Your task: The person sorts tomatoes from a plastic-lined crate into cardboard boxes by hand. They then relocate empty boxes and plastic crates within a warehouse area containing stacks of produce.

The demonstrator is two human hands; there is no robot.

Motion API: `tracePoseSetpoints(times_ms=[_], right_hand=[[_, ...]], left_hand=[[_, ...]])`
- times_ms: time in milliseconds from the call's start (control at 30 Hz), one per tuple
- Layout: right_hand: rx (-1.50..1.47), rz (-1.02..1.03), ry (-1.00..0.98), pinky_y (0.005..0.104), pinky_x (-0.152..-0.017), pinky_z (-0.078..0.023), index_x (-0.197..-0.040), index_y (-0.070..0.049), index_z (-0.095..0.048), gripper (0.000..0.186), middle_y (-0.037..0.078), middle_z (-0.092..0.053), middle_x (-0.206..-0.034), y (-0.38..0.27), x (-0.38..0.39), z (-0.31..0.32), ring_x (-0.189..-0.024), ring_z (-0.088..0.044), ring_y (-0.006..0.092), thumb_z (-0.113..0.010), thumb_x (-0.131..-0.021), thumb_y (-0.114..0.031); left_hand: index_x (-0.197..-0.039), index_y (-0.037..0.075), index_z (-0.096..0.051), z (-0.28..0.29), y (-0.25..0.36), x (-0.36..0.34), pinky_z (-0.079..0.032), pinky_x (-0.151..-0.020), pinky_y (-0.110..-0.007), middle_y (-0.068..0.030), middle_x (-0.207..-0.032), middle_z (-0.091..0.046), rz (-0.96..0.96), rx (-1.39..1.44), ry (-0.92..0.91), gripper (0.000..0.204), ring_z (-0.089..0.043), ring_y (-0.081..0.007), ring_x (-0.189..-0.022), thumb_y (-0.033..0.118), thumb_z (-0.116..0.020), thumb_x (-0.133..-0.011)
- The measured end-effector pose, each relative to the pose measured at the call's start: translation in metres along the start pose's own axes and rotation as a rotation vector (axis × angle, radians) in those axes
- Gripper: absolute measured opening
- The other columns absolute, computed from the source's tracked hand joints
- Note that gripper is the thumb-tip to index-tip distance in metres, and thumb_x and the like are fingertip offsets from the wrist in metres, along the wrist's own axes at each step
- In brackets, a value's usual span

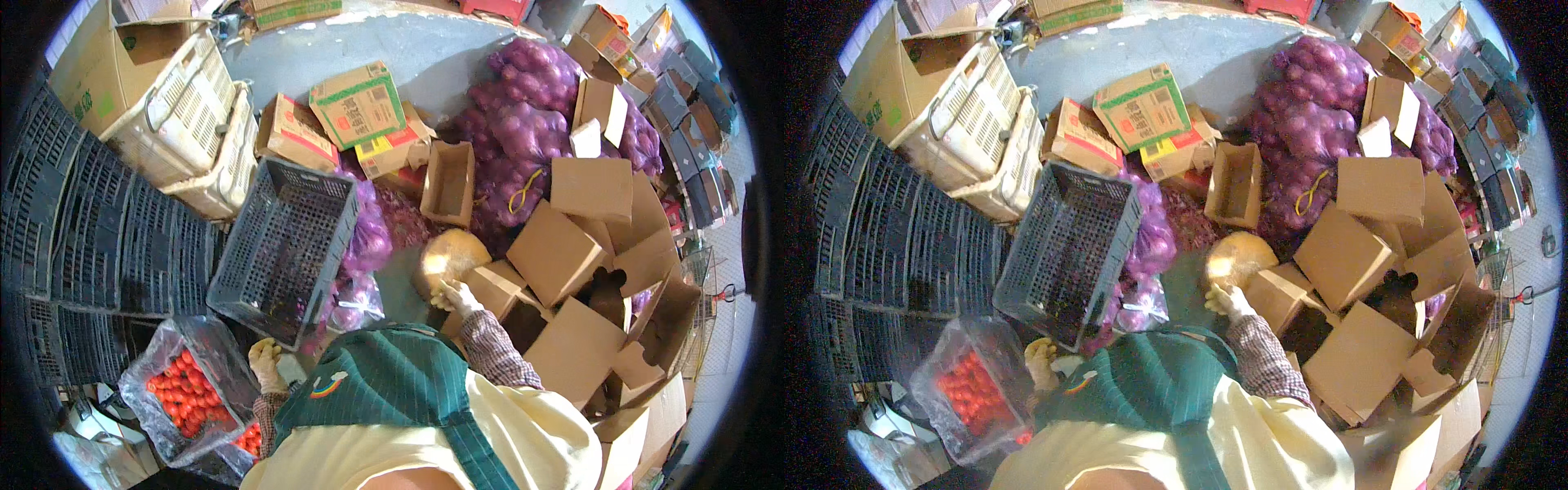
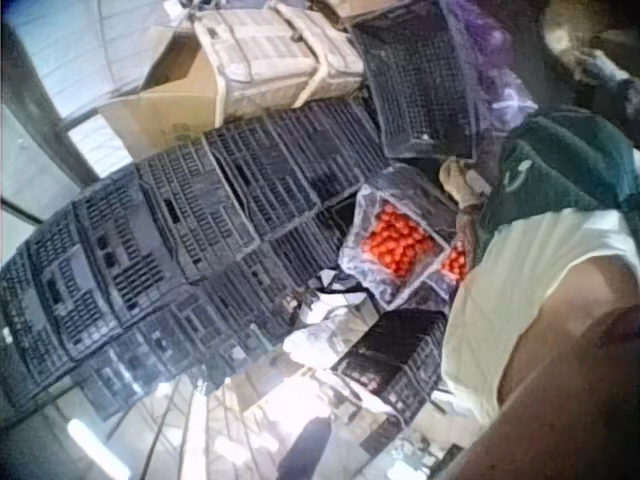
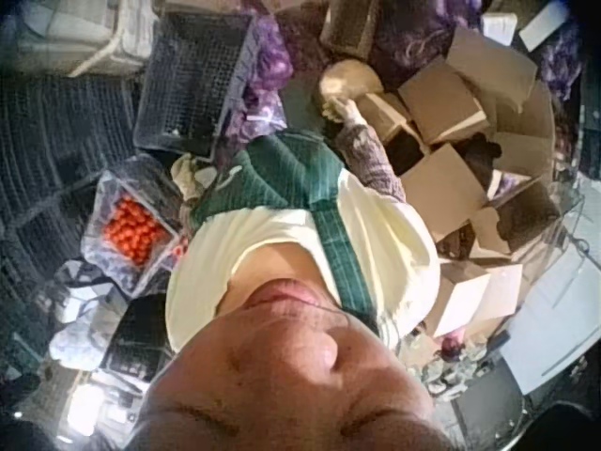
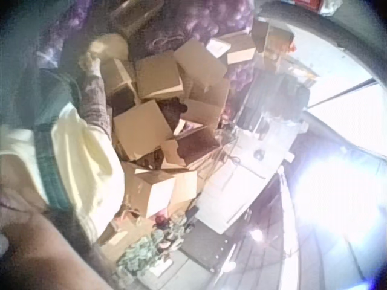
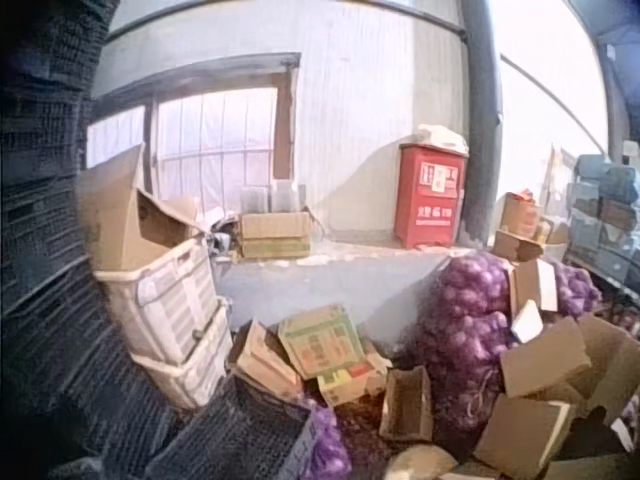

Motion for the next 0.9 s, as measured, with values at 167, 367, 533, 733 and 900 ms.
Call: tracePoseSetpoints(times_ms=[167,367,533,733,900], right_hand=[[-0.058,-0.103,0.120,0.0348,-0.066,-0.054,-0.099,0.000,-0.064,0.041,0.013,-0.069,-0.086,-0.016,-0.042,0.044,-0.076,-0.066,0.0222,-0.052,-0.092,-0.038],[-0.205,-0.046,0.376,0.0319,-0.054,-0.047,-0.092,-0.009,-0.060,0.025,0.005,-0.064,-0.082,-0.103,-0.191,0.102,-0.062,-0.059,0.0199,-0.062,-0.088,-0.033],[0.471,0.360,0.224,0.0366,-0.074,-0.051,-0.110,-0.004,-0.057,0.033,0.014,-0.061,-0.099,-0.263,-0.385,0.070,-0.083,-0.060,0.0262,-0.065,-0.084,-0.024],[1.193,0.984,0.172,0.0455,-0.102,-0.037,-0.145,-0.012,-0.028,0.079,0.016,-0.020,-0.153,-0.433,-0.561,-0.015,-0.135,-0.031,0.0364,-0.067,-0.078,-0.021],[1.493,0.966,0.119,0.0488,-0.108,-0.029,-0.150,-0.016,-0.015,0.080,0.008,-0.017,-0.156,-0.468,-0.619,0.001,-0.140,-0.026,0.0268,-0.059,-0.083,-0.018]], left_hand=[[-0.097,0.004,-0.066,-0.092,0.055,-0.088,-0.048,-0.061,-0.024,-0.0032,-0.090,-0.066,-0.161,-0.086,-0.149,0.014,-0.061,-0.0117,-0.066,0.007,-0.056,-0.087],[-0.113,0.007,-0.063,-0.208,0.132,-0.144,-0.048,-0.084,-0.030,-0.0062,-0.112,-0.061,-0.093,-0.130,-0.219,0.029,-0.058,-0.0164,-0.100,0.007,-0.059,-0.085],[-0.142,0.005,-0.037,-0.327,0.176,-0.252,-0.031,-0.108,-0.034,-0.0136,-0.144,-0.039,0.015,-0.075,-0.099,0.069,-0.038,-0.0239,-0.131,0.010,-0.067,-0.080],[-0.135,0.000,-0.040,-0.432,0.190,-0.452,-0.042,-0.094,-0.034,-0.0130,-0.119,-0.054,-0.331,-0.357,0.006,0.065,-0.052,-0.0233,-0.108,0.014,-0.069,-0.078],[-0.142,0.003,-0.029,-0.445,0.172,-0.579,-0.039,-0.101,-0.034,-0.0185,-0.122,-0.055,-0.369,-0.783,0.245,0.091,-0.053,-0.0293,-0.111,0.033,-0.078,-0.071]])
Point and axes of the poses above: each hand's wrist, its own x-axis away from the middle knuckle, its own z-axis out of the back of the hand, y = z × x, the point moved 2 cm from there along -x, towards the middle knuckle
